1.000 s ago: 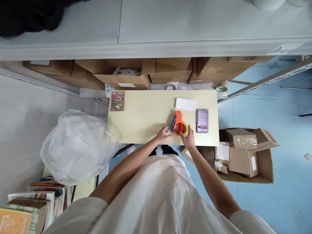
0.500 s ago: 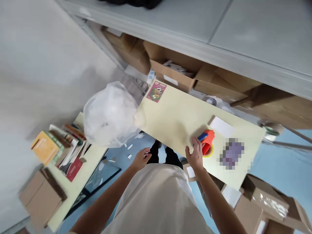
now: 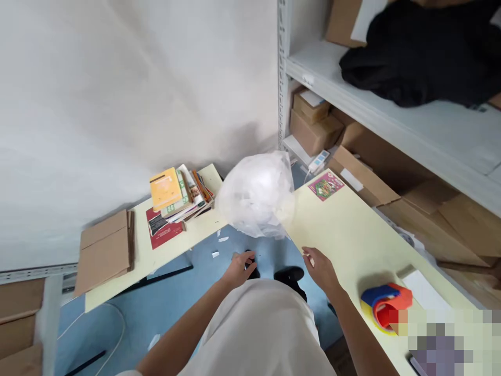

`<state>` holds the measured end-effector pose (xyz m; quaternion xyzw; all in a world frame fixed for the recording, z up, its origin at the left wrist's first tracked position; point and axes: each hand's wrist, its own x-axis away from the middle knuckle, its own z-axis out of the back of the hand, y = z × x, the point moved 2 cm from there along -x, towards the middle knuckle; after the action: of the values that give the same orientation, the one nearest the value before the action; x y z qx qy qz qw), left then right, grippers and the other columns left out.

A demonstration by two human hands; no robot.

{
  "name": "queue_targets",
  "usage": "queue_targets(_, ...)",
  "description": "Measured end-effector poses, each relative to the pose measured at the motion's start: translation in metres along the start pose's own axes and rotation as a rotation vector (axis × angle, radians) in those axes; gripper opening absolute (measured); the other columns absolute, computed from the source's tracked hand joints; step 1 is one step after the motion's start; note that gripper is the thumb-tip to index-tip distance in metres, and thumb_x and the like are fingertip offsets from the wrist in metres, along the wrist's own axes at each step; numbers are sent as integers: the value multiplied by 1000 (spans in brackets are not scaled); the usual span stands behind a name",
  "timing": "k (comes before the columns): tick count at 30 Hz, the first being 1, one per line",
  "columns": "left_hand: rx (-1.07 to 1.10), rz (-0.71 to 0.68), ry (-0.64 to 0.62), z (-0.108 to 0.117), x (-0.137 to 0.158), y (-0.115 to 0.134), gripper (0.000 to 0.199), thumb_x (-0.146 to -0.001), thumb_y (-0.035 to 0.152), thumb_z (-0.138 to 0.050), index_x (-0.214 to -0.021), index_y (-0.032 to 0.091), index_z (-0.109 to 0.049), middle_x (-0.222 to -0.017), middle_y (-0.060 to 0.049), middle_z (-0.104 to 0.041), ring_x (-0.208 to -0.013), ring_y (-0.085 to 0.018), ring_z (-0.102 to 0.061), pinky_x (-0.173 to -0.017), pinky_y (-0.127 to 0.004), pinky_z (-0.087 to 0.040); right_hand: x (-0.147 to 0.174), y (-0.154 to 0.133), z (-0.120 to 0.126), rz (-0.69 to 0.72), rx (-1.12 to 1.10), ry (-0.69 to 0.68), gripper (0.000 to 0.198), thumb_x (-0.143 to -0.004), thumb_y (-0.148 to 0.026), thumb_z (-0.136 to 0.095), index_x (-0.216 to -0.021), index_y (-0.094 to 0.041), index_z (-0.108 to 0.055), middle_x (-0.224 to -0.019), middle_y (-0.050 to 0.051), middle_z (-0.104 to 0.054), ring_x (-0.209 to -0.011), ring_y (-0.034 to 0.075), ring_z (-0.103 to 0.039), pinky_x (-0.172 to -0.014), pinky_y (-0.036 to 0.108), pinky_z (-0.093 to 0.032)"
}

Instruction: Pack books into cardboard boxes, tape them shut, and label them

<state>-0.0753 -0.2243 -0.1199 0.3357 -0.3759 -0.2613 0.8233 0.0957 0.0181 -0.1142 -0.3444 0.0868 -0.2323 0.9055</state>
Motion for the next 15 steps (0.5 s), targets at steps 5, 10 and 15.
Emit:
queue_targets(5, 126, -28, 83, 54, -3, -31, 37, -79, 39, -56, -112, 23, -61, -105, -10, -67, -92, -25, -63, -84, -41, -49, -35, -50, -32, 116, 49, 62, 25, -90, -26, -40, -102, -22, -61, -89, 5, -70, -72, 19, -67, -67, 34, -55)
queue_targets(10, 115, -133, 112, 101, -15, -31, 37, -80, 37, -55, -113, 22, -61, -107, -11, -66, -92, -26, -63, -81, -40, -50, -87, -99, -58, 161, 121, 99, 26, -89, -28, -44, -104, -20, -63, -98, 10, -67, -89, 22, -64, -82, 40, -52)
queue_targets(15, -26, -357, 188, 128, -50, 9, 34, -81, 30, -53, -113, 20, -61, -110, -12, -63, -106, -27, -58, -95, -44, -43, -150, -124, -62, 35, 367, 158, 22, -76, -30, -63, -95, -20, -70, -144, 15, -36, -136, 39, -25, -103, 62, -27)
